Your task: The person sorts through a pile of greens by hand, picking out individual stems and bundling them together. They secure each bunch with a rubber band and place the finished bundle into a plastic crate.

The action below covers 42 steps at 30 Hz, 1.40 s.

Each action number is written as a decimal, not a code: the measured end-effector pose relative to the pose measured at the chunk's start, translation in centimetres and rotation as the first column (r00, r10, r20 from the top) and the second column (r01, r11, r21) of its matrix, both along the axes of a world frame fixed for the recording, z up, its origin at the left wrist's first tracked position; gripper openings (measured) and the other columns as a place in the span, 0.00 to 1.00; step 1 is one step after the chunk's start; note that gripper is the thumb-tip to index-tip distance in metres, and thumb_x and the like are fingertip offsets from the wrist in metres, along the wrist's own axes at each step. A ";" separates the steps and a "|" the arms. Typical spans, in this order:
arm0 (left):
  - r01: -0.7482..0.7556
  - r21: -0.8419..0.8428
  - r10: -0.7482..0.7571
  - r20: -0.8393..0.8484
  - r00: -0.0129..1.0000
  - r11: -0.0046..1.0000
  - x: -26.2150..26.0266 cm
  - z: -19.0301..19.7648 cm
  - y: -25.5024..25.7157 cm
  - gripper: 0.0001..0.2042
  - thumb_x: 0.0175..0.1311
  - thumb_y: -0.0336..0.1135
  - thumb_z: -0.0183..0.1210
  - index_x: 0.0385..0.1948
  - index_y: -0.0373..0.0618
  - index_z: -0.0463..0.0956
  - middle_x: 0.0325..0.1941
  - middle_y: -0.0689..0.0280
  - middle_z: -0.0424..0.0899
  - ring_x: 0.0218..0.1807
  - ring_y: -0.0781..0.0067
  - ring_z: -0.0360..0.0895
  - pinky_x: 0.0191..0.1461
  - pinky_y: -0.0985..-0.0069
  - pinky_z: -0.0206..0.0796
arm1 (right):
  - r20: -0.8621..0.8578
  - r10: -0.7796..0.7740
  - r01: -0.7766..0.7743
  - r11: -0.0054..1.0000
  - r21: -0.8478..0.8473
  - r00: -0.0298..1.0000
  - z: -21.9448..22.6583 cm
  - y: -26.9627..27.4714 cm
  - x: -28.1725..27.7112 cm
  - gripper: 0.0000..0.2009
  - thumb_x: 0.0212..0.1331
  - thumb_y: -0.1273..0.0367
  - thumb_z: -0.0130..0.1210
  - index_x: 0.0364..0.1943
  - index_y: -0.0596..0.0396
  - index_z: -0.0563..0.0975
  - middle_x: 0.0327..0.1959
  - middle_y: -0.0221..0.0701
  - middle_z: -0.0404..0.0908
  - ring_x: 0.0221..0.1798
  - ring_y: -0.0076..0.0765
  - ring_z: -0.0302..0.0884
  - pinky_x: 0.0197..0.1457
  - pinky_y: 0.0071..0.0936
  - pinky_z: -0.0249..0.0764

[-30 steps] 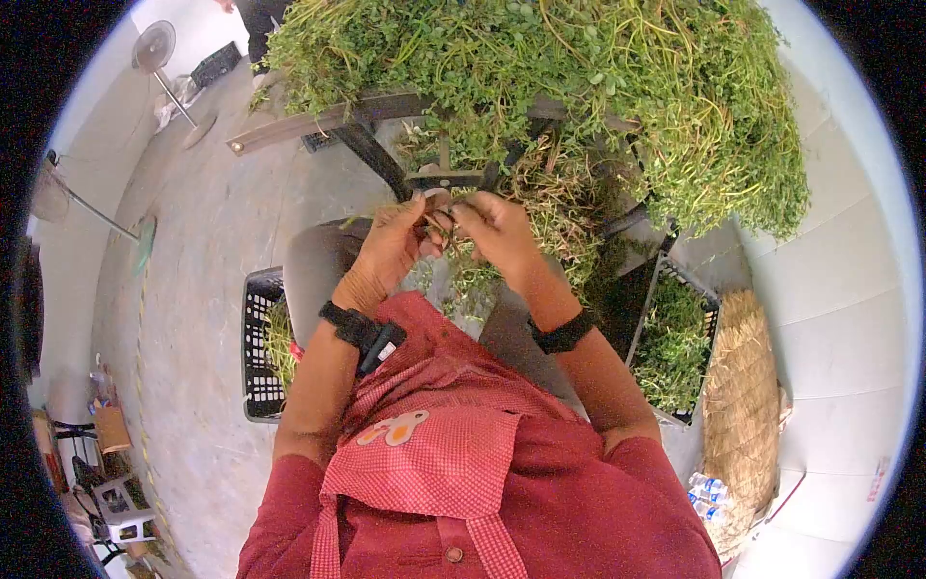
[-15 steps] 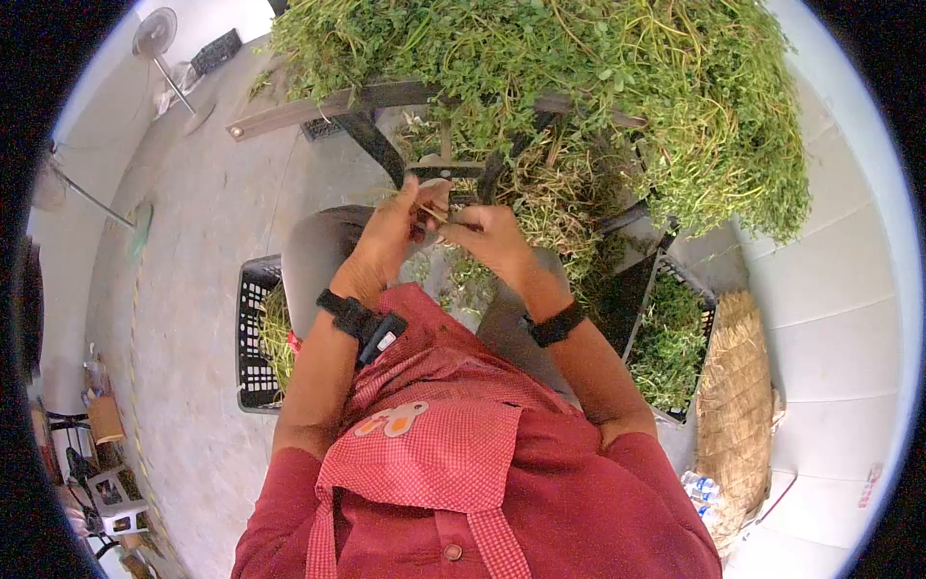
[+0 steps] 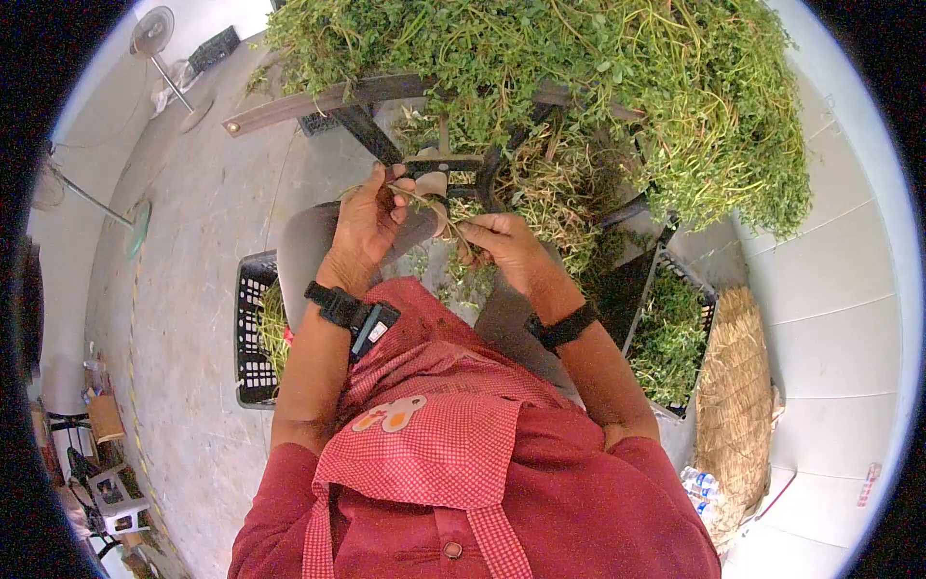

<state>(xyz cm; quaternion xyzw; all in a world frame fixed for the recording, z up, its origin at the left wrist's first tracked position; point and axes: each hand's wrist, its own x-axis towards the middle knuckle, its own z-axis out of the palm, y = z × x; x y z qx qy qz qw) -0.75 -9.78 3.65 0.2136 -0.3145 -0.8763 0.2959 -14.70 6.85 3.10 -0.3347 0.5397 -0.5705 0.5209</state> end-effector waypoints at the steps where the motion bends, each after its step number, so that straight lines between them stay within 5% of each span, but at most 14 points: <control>1: 0.000 0.000 0.000 0.000 1.000 1.000 0.0 -0.1 -0.1 0.15 0.67 0.41 0.47 0.40 0.36 0.72 0.30 0.61 0.80 0.24 0.78 0.71 0.25 0.85 0.65 | 0.033 -0.010 0.010 1.000 -0.005 0.999 0.3 0.1 0.2 0.10 0.61 0.66 0.51 0.36 0.59 0.77 0.28 0.28 0.78 0.28 0.24 0.74 0.30 0.24 0.70; 5: -0.013 -0.091 0.010 -0.035 0.999 0.996 -0.2 0.0 0.0 0.15 0.66 0.40 0.49 0.41 0.34 0.71 0.32 0.59 0.81 0.27 0.75 0.75 0.28 0.82 0.70 | 0.012 -0.060 0.059 0.997 0.043 0.998 0.3 0.1 0.4 0.10 0.60 0.68 0.51 0.36 0.62 0.77 0.28 0.30 0.78 0.28 0.27 0.77 0.28 0.25 0.74; 7: -0.012 -0.135 0.009 -0.027 1.000 0.991 -0.3 0.4 0.5 0.16 0.66 0.40 0.49 0.41 0.33 0.71 0.32 0.58 0.81 0.27 0.74 0.77 0.28 0.81 0.71 | -0.193 -0.067 0.094 0.987 0.130 0.979 0.5 -0.1 0.4 0.10 0.59 0.69 0.52 0.35 0.64 0.76 0.27 0.33 0.78 0.28 0.29 0.78 0.27 0.24 0.76; 11: 0.050 -0.321 -0.059 -0.018 0.998 0.946 -0.4 0.9 1.3 0.17 0.66 0.40 0.49 0.42 0.30 0.71 0.30 0.56 0.81 0.25 0.72 0.78 0.28 0.80 0.73 | -0.304 -0.167 0.226 0.959 0.170 0.938 -1.9 -0.9 -0.6 0.13 0.57 0.67 0.53 0.33 0.67 0.76 0.28 0.35 0.78 0.24 0.29 0.77 0.23 0.19 0.77; 17: 0.118 -0.261 -0.129 -0.026 0.991 0.958 0.0 0.9 0.7 0.18 0.67 0.40 0.48 0.43 0.29 0.70 0.30 0.55 0.81 0.26 0.71 0.79 0.29 0.80 0.74 | 0.126 -0.241 0.219 0.962 0.165 0.962 -4.4 -0.8 -1.3 0.12 0.59 0.66 0.51 0.40 0.62 0.74 0.24 0.29 0.75 0.23 0.25 0.72 0.24 0.21 0.71; 20: 0.158 -0.160 -0.169 -0.060 0.984 0.974 -0.3 0.7 0.5 0.18 0.68 0.40 0.45 0.43 0.29 0.70 0.31 0.53 0.81 0.26 0.69 0.79 0.29 0.79 0.75 | 0.341 -0.163 0.162 0.986 0.034 0.926 -2.6 -0.7 -0.5 0.11 0.60 0.64 0.53 0.39 0.57 0.73 0.19 0.19 0.64 0.18 0.18 0.59 0.22 0.19 0.57; 23: 0.167 -0.091 -0.174 -0.070 0.982 0.982 -0.3 0.9 0.4 0.19 0.69 0.42 0.42 0.44 0.30 0.69 0.32 0.52 0.80 0.26 0.67 0.79 0.31 0.76 0.76 | 0.266 0.018 -0.010 1.000 -0.029 0.964 -1.9 -1.0 -0.2 0.05 0.61 0.68 0.52 0.33 0.54 0.73 0.19 0.20 0.64 0.20 0.17 0.59 0.22 0.19 0.57; 25: 0.174 -0.065 -0.178 -0.071 0.981 0.983 -0.4 1.1 0.4 0.19 0.69 0.43 0.40 0.44 0.31 0.68 0.32 0.51 0.80 0.27 0.67 0.79 0.32 0.76 0.76 | 0.174 -0.019 0.012 0.999 0.039 0.985 -1.6 -0.8 0.3 0.06 0.61 0.68 0.52 0.32 0.56 0.73 0.17 0.19 0.62 0.19 0.17 0.56 0.22 0.19 0.57; 31: 0.125 -0.098 -0.126 0.003 0.992 0.987 -0.2 0.8 0.2 0.19 0.70 0.44 0.38 0.42 0.35 0.70 0.36 0.52 0.81 0.25 0.75 0.75 0.26 0.82 0.68 | 0.247 -0.074 0.076 0.997 0.004 0.966 -1.5 -0.1 -0.2 0.08 0.58 0.66 0.55 0.28 0.55 0.73 0.15 0.18 0.60 0.17 0.16 0.54 0.21 0.18 0.53; 34: 0.114 -0.178 -0.100 0.085 0.991 0.977 -0.1 0.8 0.2 0.19 0.69 0.45 0.41 0.44 0.36 0.71 0.36 0.60 0.82 0.27 0.81 0.69 0.29 0.83 0.61 | 0.226 -0.116 0.111 0.993 0.032 0.967 -1.4 0.5 -0.6 0.08 0.57 0.66 0.55 0.26 0.54 0.72 0.15 0.19 0.60 0.17 0.16 0.54 0.21 0.19 0.53; 36: 0.080 -0.248 -0.054 0.110 0.993 0.965 -0.1 0.9 0.2 0.18 0.68 0.45 0.43 0.42 0.37 0.73 0.36 0.63 0.82 0.26 0.83 0.67 0.29 0.85 0.59 | 0.178 -0.096 0.086 0.994 0.064 0.979 -1.7 0.7 -1.0 0.07 0.60 0.69 0.53 0.35 0.59 0.76 0.13 0.19 0.61 0.16 0.16 0.55 0.20 0.19 0.54; 42: 0.018 -0.368 0.037 0.142 0.989 0.930 -0.2 0.6 0.4 0.19 0.67 0.47 0.46 0.41 0.37 0.74 0.35 0.63 0.83 0.27 0.82 0.69 0.30 0.84 0.61 | 0.081 -0.104 0.096 0.990 0.105 0.991 -2.1 1.3 -1.0 0.08 0.59 0.69 0.53 0.35 0.60 0.76 0.13 0.19 0.61 0.15 0.16 0.55 0.19 0.19 0.55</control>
